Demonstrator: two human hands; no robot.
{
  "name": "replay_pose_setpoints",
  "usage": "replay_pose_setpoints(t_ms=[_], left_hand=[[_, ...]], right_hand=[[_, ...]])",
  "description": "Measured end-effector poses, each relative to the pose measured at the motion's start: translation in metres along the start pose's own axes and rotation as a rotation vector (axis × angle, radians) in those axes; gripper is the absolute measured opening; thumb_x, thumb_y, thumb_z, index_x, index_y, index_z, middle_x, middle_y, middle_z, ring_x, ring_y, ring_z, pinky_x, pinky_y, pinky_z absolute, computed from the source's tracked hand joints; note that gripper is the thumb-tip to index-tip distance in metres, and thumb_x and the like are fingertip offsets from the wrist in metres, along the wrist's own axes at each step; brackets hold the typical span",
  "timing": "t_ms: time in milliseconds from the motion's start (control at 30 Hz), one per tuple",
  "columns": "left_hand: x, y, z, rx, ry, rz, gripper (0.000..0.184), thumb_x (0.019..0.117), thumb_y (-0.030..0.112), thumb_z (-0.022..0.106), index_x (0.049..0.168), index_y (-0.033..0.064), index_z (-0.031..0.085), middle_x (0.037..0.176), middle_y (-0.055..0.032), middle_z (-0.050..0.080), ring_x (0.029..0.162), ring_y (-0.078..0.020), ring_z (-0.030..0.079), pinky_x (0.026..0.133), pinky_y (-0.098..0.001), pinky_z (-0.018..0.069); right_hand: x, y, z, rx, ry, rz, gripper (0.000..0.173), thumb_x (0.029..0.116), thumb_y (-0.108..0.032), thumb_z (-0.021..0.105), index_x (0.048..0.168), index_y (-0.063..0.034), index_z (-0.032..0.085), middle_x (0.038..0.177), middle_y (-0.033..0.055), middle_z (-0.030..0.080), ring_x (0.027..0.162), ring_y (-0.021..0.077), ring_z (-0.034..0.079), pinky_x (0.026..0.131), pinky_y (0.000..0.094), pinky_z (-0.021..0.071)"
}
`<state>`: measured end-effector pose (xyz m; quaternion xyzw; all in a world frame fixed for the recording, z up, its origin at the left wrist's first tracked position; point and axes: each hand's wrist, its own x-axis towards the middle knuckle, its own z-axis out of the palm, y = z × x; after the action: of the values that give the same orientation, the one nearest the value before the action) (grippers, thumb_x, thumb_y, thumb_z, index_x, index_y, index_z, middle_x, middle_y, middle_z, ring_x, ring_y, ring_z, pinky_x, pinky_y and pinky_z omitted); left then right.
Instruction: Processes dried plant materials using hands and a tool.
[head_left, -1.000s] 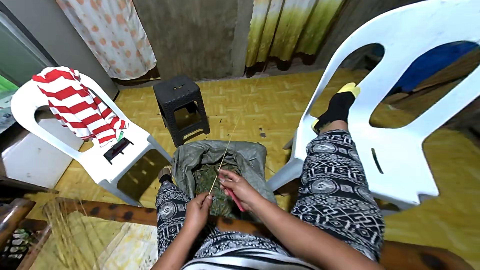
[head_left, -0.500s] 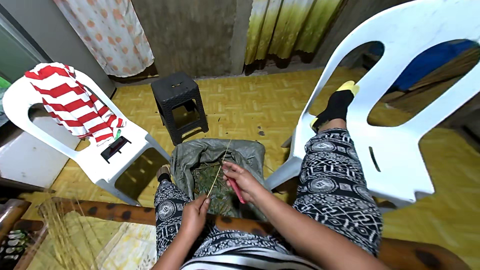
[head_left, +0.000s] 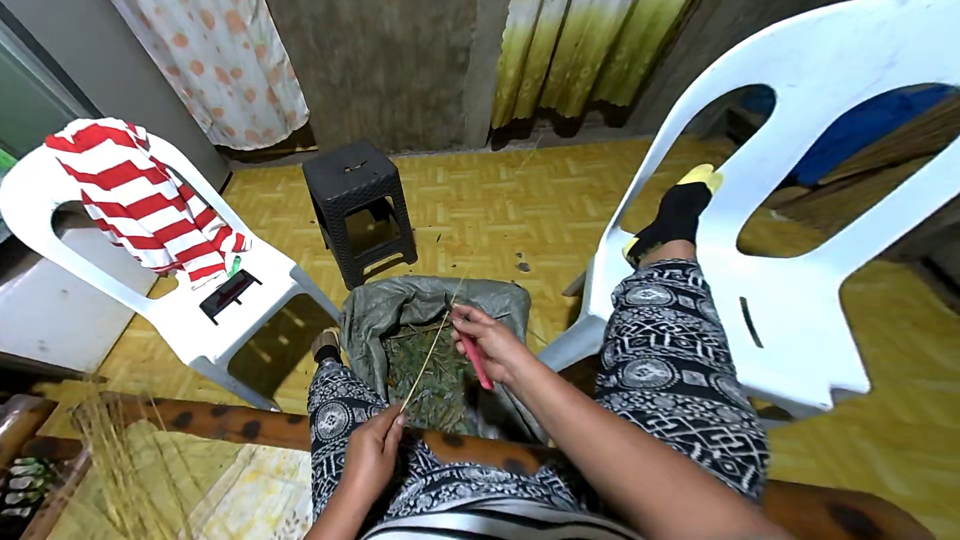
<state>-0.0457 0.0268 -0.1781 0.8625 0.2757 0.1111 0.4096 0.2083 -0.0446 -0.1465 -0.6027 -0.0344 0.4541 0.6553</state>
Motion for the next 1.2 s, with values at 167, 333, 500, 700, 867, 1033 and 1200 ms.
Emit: replay_pose_setpoints(t_ms=[167,333,500,700,867,1033,1200], left_hand=[[-0.011,-0.011,-0.001,0.011,0.033,0.054,0.029,0.1041,0.012,0.054,0.12,-0.0041,0.072,0.107,-0.0189,0.076,0.096,-0.029,0.075,0.091,-0.0472,0.0582],[-0.014,-0.015,-0.004,0.019,0.08,0.075,0.029,0.1037,0.012,0.054,0.118,-0.0037,0.073,0.106,-0.0182,0.076,0.095,-0.028,0.076,0.09,-0.0461,0.0588],[-0.018,-0.015,-0.007,0.037,0.092,0.095,0.029,0.1027,0.012,0.055,0.116,-0.0047,0.074,0.104,-0.0183,0.076,0.092,-0.0281,0.076,0.088,-0.0464,0.0596],[-0.026,-0.022,-0.005,0.031,0.084,0.09,0.028,0.1025,0.013,0.055,0.115,-0.0031,0.074,0.102,-0.0166,0.077,0.091,-0.0265,0.076,0.086,-0.0449,0.0604],[-0.031,-0.03,-0.006,0.059,0.096,0.117,0.029,0.1024,0.013,0.055,0.115,-0.0032,0.074,0.102,-0.0169,0.077,0.091,-0.0276,0.076,0.086,-0.0466,0.0605],[-0.032,-0.036,-0.01,0.042,0.01,0.01,0.029,0.103,0.014,0.055,0.118,-0.0029,0.073,0.104,-0.0183,0.076,0.094,-0.0303,0.076,0.089,-0.05,0.059],[-0.008,-0.018,-0.019,-0.058,-0.259,-0.37,0.039,0.1067,0.02,0.054,0.142,0.0033,0.057,0.106,-0.0177,0.072,0.094,-0.0289,0.07,0.092,-0.0498,0.0546]], right_hand=[[0.006,-0.01,-0.001,0.02,0.035,0.001,0.03,0.1067,-0.006,0.051,0.137,-0.0052,0.053,0.093,0.0053,0.061,0.064,0.0086,0.057,0.055,0.0205,0.0486],[0.008,-0.012,0.003,0.02,0.03,-0.002,0.028,0.1063,-0.005,0.052,0.134,-0.0047,0.055,0.091,0.0052,0.061,0.063,0.0086,0.057,0.055,0.0202,0.0484],[0.011,-0.013,0.006,0.005,0.05,-0.033,0.028,0.1056,-0.004,0.052,0.134,-0.0041,0.056,0.09,0.0055,0.061,0.062,0.0085,0.056,0.054,0.0202,0.0475],[0.017,-0.023,0.001,0.068,0.076,-0.029,0.025,0.1061,-0.005,0.051,0.131,-0.0054,0.056,0.088,0.0056,0.061,0.061,0.0095,0.056,0.054,0.0209,0.0478],[0.022,-0.034,-0.005,0.06,0.103,-0.037,0.028,0.1074,-0.011,0.051,0.135,-0.0099,0.055,0.083,0.004,0.059,0.058,0.0093,0.054,0.051,0.0218,0.0448],[0.02,-0.041,-0.005,0.084,0.117,-0.044,0.027,0.1066,-0.011,0.053,0.133,-0.0105,0.056,0.085,0.0044,0.059,0.059,0.0102,0.054,0.052,0.0225,0.0456],[0.009,-0.02,0.005,0.049,0.047,-0.069,0.034,0.1068,-0.005,0.049,0.141,-0.0064,0.05,0.093,0.0055,0.06,0.065,0.0098,0.058,0.057,0.022,0.0498]])
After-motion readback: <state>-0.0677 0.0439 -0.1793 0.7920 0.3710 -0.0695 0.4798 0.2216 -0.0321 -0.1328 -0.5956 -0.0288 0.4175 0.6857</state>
